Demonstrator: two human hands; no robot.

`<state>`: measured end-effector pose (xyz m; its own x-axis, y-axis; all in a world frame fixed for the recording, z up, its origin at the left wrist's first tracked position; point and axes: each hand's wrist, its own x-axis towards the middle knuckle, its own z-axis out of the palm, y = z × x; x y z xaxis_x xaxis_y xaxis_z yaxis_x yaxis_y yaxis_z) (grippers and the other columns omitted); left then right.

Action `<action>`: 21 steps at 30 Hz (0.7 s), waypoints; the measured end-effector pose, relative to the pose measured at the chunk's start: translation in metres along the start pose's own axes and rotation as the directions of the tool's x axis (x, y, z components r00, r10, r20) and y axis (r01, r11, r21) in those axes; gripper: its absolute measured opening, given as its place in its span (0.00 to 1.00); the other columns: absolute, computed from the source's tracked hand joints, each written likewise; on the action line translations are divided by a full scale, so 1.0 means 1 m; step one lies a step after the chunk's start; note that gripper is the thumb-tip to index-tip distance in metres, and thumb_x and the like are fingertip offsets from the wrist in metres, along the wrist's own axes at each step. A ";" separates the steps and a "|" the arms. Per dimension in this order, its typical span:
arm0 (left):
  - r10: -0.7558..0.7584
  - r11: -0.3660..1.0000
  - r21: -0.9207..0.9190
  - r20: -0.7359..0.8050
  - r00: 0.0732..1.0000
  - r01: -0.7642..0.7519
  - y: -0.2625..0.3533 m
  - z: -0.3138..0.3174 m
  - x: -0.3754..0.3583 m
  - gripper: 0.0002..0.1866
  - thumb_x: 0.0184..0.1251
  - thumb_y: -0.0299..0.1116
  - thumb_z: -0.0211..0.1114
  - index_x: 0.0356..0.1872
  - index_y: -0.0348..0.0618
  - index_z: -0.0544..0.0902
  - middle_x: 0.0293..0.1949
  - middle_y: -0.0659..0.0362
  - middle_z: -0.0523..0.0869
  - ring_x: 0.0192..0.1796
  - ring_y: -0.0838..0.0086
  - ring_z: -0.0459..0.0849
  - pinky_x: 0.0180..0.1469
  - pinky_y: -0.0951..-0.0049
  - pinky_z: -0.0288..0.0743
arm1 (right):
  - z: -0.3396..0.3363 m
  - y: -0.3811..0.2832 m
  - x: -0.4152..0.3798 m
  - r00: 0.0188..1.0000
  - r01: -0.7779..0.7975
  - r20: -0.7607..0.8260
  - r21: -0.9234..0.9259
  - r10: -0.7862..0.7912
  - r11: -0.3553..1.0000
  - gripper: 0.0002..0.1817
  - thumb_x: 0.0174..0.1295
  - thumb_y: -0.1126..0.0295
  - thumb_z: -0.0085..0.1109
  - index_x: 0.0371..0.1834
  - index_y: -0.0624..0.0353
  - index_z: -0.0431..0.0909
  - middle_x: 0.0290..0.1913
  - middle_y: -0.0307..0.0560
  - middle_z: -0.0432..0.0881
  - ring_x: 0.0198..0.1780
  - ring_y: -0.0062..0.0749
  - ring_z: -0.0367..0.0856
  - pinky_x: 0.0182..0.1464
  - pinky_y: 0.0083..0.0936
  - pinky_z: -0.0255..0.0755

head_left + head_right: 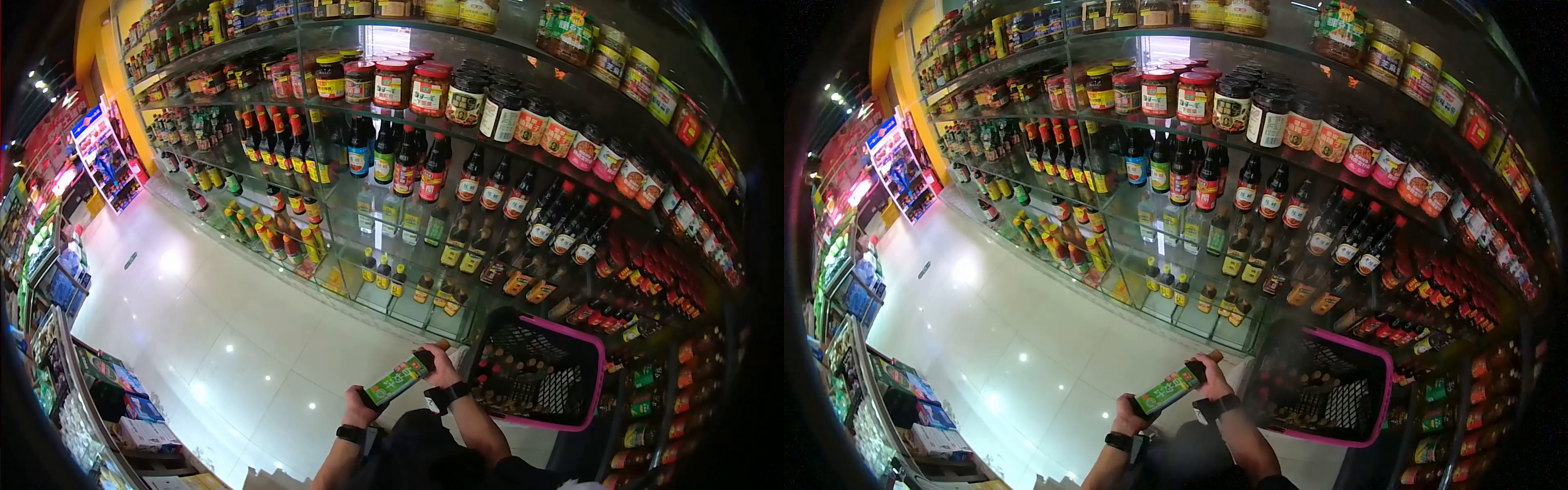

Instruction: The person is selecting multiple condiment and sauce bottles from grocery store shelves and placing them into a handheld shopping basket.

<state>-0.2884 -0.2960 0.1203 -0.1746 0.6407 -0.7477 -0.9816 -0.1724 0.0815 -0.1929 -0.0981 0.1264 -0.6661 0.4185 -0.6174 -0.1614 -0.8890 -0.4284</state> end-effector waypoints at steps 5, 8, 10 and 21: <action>-0.009 0.999 -0.045 0.025 1.000 0.010 0.030 -0.025 0.019 0.26 0.52 0.41 0.41 0.50 0.35 0.66 0.51 0.46 0.71 0.54 0.52 0.68 0.57 0.52 0.57 | 0.022 0.012 0.027 0.998 -0.050 -0.036 -0.062 0.048 0.997 0.08 0.53 0.66 0.51 0.31 0.59 0.72 0.35 0.48 0.79 0.37 0.36 0.77 0.43 0.35 0.71; -0.003 0.998 -0.068 0.038 0.999 0.005 0.048 -0.039 0.044 0.24 0.50 0.42 0.43 0.47 0.37 0.68 0.48 0.48 0.73 0.51 0.53 0.70 0.56 0.50 0.57 | 0.032 0.011 0.049 0.994 -0.100 -0.040 -0.052 0.098 0.994 0.09 0.53 0.66 0.51 0.33 0.59 0.71 0.36 0.49 0.79 0.37 0.36 0.77 0.42 0.36 0.71; 0.047 0.999 0.012 0.007 0.999 -0.047 0.061 -0.022 0.042 0.24 0.49 0.41 0.43 0.46 0.37 0.68 0.46 0.47 0.74 0.50 0.52 0.70 0.53 0.50 0.60 | 0.037 0.006 0.067 0.994 -0.111 0.002 -0.112 0.112 0.987 0.10 0.54 0.65 0.53 0.33 0.59 0.71 0.35 0.48 0.78 0.36 0.36 0.77 0.41 0.38 0.72; 0.181 0.971 0.162 -0.026 0.983 -0.175 0.154 0.119 0.105 0.16 0.49 0.39 0.44 0.32 0.38 0.71 0.31 0.49 0.76 0.36 0.54 0.77 0.42 0.53 0.71 | 0.072 -0.074 0.171 0.985 -0.170 -0.037 -0.032 0.168 0.985 0.13 0.51 0.58 0.57 0.32 0.53 0.71 0.30 0.37 0.75 0.32 0.29 0.75 0.35 0.34 0.73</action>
<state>-0.4667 -0.1665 0.1328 -0.3478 0.5792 -0.7373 -0.9352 -0.1584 0.3168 -0.3478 0.0264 0.1002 -0.6562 0.2694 -0.7048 -0.0226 -0.9407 -0.3385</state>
